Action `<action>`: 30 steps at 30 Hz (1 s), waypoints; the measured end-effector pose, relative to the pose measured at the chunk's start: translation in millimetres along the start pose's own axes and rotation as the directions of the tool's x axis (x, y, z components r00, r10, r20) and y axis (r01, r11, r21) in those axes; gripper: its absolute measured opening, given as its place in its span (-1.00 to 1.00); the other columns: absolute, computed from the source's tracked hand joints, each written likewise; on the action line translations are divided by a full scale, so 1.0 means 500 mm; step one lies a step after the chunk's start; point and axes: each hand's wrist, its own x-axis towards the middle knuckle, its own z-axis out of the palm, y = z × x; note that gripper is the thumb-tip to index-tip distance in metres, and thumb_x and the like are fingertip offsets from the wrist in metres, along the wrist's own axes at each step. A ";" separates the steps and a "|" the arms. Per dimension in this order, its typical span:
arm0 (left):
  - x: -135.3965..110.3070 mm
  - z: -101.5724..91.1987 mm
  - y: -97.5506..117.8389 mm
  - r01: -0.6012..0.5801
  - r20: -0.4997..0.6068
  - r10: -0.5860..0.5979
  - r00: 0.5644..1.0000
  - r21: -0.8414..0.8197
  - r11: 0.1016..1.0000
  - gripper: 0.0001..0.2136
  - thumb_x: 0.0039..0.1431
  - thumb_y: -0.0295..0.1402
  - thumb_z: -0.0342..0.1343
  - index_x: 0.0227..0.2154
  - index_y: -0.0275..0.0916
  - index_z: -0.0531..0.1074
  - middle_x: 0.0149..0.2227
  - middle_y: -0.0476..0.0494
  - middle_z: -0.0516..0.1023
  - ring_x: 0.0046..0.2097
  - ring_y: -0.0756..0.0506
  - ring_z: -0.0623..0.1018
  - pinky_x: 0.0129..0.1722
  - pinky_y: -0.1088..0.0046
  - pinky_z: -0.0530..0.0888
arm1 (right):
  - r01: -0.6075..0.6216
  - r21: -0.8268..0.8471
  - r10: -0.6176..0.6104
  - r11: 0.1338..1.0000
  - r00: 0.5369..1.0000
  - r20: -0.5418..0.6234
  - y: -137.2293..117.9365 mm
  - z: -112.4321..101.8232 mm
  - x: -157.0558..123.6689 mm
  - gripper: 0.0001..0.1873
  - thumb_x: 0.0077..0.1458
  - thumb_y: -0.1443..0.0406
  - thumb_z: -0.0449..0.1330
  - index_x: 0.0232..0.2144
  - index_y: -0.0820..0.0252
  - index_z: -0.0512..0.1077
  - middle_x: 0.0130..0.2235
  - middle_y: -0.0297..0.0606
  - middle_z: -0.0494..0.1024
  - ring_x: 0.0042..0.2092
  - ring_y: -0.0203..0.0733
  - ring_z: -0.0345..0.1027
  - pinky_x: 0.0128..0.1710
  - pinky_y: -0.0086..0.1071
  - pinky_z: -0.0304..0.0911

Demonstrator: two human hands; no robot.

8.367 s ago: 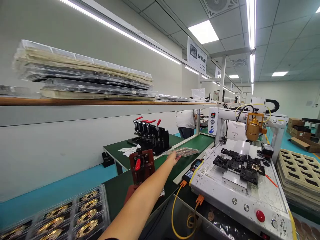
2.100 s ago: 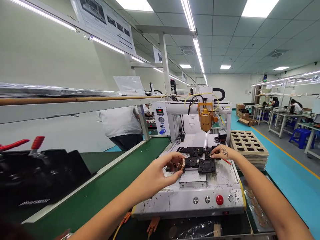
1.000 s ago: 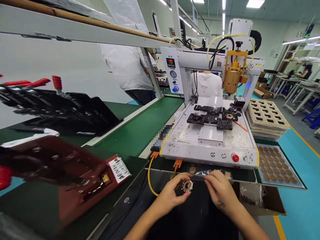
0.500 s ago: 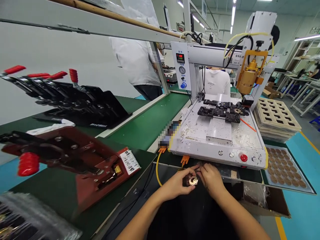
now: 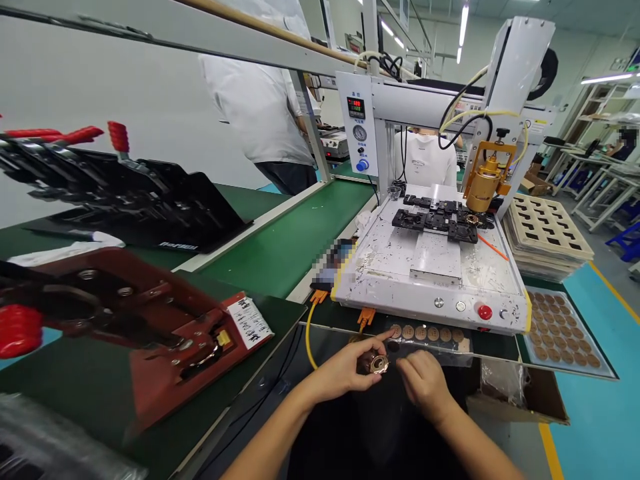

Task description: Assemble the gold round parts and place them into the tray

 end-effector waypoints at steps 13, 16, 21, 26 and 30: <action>-0.002 0.009 -0.010 -0.003 -0.023 0.001 1.000 -0.084 0.996 -0.72 0.00 -0.47 0.31 -0.18 -0.24 0.47 0.44 -0.37 0.32 -0.31 0.05 0.50 -0.27 0.47 0.42 | 0.165 -0.013 -0.165 0.986 0.986 0.010 0.030 0.036 0.039 -0.71 0.47 0.42 0.06 0.03 0.20 0.56 -0.19 -0.10 0.69 -0.26 -0.07 0.48 -0.30 -0.20 0.36; 0.000 0.002 -0.002 0.008 -0.013 -0.009 1.000 -0.101 0.995 -0.74 -0.01 -0.47 0.31 -0.22 -0.25 0.47 0.44 -0.38 0.33 -0.33 0.06 0.49 -0.28 0.47 0.41 | 0.197 0.007 -0.197 0.980 0.980 0.015 0.033 0.042 0.026 -0.72 0.47 0.45 0.06 0.03 0.24 0.55 -0.19 -0.08 0.70 -0.26 -0.08 0.50 -0.30 -0.20 0.36; -0.001 0.002 0.002 0.007 -0.018 -0.009 1.000 -0.114 0.993 -0.76 0.00 -0.46 0.31 -0.23 -0.24 0.48 0.45 -0.37 0.32 -0.31 0.05 0.51 -0.24 0.46 0.42 | 0.172 0.060 -0.173 0.983 0.985 0.010 0.013 0.030 -0.002 -0.72 0.45 0.45 0.05 -0.01 0.19 0.55 -0.24 -0.14 0.68 -0.32 -0.12 0.50 -0.34 -0.25 0.39; -0.007 0.040 -0.012 -0.004 -0.110 -0.009 0.994 -0.118 0.993 -0.78 0.03 -0.45 0.29 -0.23 -0.23 0.45 0.45 -0.37 0.30 -0.32 0.06 0.51 -0.29 0.48 0.43 | -0.024 0.077 0.027 0.997 0.999 -0.034 -0.033 -0.018 -0.073 -0.82 0.40 0.45 0.08 -0.10 0.17 0.46 -0.18 -0.08 0.66 -0.17 -0.03 0.58 -0.17 -0.17 0.50; 0.006 0.080 -0.028 -0.051 -0.233 0.035 0.972 -0.060 0.997 -0.77 0.07 -0.42 0.26 -0.18 -0.21 0.45 0.41 -0.34 0.36 -0.35 0.06 0.48 -0.33 0.48 0.45 | -0.234 0.012 0.234 0.972 0.968 -0.094 -0.041 -0.044 -0.116 -0.81 0.34 0.49 0.08 -0.15 0.11 0.38 0.21 0.07 0.57 0.27 0.18 0.44 0.13 0.09 0.41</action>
